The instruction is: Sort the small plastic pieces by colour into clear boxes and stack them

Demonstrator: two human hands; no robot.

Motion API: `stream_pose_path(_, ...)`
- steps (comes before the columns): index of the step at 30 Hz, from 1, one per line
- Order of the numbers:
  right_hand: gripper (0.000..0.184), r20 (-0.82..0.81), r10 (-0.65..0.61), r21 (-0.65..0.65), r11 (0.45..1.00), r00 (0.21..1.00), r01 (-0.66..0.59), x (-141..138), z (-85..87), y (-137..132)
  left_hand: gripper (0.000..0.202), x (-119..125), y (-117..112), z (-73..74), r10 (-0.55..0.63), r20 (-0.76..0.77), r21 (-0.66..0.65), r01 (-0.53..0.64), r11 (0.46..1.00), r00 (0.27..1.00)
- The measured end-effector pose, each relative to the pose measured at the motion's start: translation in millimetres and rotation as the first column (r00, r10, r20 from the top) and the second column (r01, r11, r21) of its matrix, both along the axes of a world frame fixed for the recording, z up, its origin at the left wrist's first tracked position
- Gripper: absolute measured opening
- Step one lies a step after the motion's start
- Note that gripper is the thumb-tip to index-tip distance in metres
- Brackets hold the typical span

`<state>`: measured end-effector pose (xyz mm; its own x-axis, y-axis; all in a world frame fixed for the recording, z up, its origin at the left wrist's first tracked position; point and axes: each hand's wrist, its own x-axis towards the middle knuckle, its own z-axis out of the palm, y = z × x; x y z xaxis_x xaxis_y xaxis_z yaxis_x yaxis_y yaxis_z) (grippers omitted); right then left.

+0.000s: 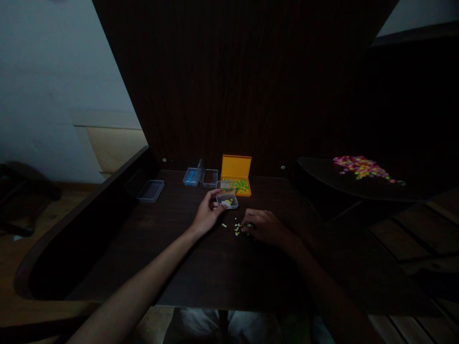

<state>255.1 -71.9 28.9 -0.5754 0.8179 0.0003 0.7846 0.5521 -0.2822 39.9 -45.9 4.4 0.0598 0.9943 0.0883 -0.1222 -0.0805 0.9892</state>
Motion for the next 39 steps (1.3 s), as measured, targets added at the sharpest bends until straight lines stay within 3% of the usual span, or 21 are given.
stream_pose_path(16, 0.01, 0.049, -0.056, 0.035, 0.998, 0.997, 0.054, -2.5, 1.6, -3.2, 0.052, 0.0, 0.3, -2.7, -0.011, -0.025, -0.015, 0.011, 1.0, 1.0)
stream_pose_path(39, 0.011, -0.02, -0.037, -0.004, 0.999, 0.999, 0.037, -5.8, -2.5, -0.8, 0.054, 0.1, -0.5, -2.6, -0.028, -0.003, -0.007, 0.028, 1.0, 1.0)
